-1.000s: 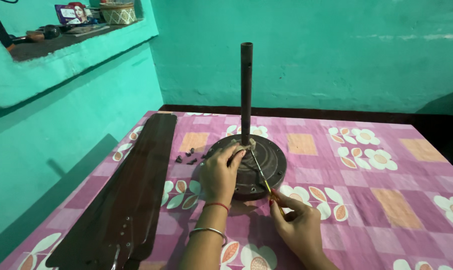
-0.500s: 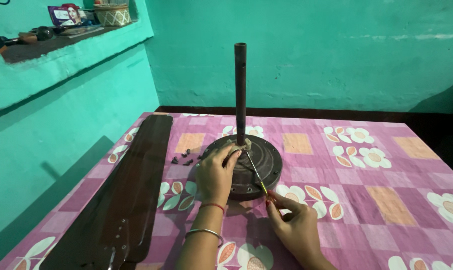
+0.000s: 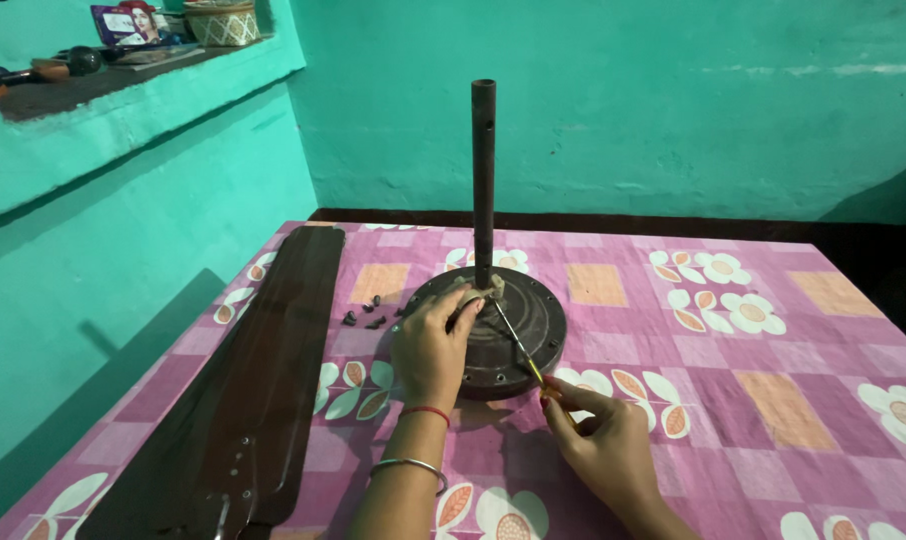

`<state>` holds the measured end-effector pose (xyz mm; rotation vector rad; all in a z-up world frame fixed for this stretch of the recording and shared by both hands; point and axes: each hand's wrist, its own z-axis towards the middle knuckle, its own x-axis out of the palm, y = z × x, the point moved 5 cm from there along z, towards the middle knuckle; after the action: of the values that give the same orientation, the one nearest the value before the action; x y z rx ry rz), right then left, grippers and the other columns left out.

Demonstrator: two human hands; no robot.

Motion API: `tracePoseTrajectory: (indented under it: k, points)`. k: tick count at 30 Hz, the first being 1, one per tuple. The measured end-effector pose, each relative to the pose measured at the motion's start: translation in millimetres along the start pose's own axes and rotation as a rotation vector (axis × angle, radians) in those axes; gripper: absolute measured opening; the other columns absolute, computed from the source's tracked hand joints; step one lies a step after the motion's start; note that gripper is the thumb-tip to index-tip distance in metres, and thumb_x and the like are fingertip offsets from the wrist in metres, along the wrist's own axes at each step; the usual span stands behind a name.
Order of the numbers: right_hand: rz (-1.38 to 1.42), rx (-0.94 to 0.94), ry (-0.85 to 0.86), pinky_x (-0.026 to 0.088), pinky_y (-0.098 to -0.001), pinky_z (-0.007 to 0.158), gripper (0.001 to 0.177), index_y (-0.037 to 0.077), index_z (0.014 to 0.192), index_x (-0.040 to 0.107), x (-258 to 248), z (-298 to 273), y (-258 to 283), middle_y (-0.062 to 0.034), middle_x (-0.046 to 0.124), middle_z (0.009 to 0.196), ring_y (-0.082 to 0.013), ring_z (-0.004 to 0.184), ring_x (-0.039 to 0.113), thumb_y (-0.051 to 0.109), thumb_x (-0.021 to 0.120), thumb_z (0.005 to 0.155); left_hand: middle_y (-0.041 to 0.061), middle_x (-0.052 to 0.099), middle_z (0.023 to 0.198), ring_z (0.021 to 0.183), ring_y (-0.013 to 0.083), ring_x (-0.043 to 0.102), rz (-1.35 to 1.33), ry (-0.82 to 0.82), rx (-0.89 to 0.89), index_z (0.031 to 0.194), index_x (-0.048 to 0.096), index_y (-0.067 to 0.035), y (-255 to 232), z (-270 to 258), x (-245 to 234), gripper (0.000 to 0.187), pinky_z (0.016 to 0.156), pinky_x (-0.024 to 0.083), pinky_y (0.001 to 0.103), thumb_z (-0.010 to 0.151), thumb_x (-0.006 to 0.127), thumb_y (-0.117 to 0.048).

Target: The person assembles a ceiling fan by securing a cloth-like material around the central hub with a screwdriver, then attaches a fan blade to the hub and fastens it with screws. The assembly is performed on a table with a floral-patterned cloth.

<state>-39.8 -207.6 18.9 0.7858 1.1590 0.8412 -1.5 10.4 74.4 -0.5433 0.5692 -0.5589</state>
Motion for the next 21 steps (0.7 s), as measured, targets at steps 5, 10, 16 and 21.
tracePoseTrajectory:
  k: [5, 10, 16, 21]
  points:
    - [-0.009, -0.021, 0.012, 0.058, -0.0279, 0.052, 0.032, 0.01, 0.112, 0.082, -0.9, 3.7, -0.5, -0.0079, 0.086, 0.083, -0.0121, 0.053, 0.073, 0.021, 0.076, 0.083, 0.007, 0.078, 0.105, 0.091, 0.0285, 0.076, -0.002, -0.027, 0.036, 0.108, 0.079, -0.015, -1.1, 0.7, -0.8, 0.026, 0.074, 0.058, 0.038, 0.088, 0.076, -0.031]
    - [0.001, 0.019, 0.026, 0.057, -0.0294, 0.05, 0.032, 0.011, 0.113, 0.081, -0.4, 4.5, -3.3, -0.01, 0.085, 0.082, -0.0123, 0.053, 0.072, 0.02, 0.076, 0.082, 0.007, 0.078, 0.106, 0.092, 0.0288, 0.075, -0.008, -0.022, 0.057, 0.109, 0.079, -0.014, -0.4, 1.2, 0.2, 0.027, 0.075, 0.058, 0.038, 0.089, 0.076, -0.031]
    - [0.008, -0.041, 0.02, 0.057, -0.0276, 0.05, 0.031, 0.01, 0.112, 0.081, -0.8, 5.3, -2.1, -0.0086, 0.085, 0.081, -0.0106, 0.052, 0.073, 0.02, 0.076, 0.083, 0.007, 0.078, 0.105, 0.09, 0.0287, 0.076, -0.001, -0.016, 0.034, 0.108, 0.079, -0.015, 0.1, 0.9, 0.2, 0.026, 0.073, 0.058, 0.038, 0.088, 0.076, -0.031]
    - [0.008, -0.013, 0.023, 0.054, -0.0295, 0.048, 0.032, 0.01, 0.114, 0.081, -0.2, 5.3, -3.9, -0.0102, 0.085, 0.076, -0.0123, 0.051, 0.07, 0.02, 0.076, 0.083, 0.007, 0.078, 0.105, 0.089, 0.0296, 0.075, -0.004, -0.034, 0.055, 0.108, 0.079, -0.015, -0.5, 0.0, -0.1, 0.026, 0.073, 0.058, 0.038, 0.088, 0.077, -0.03]
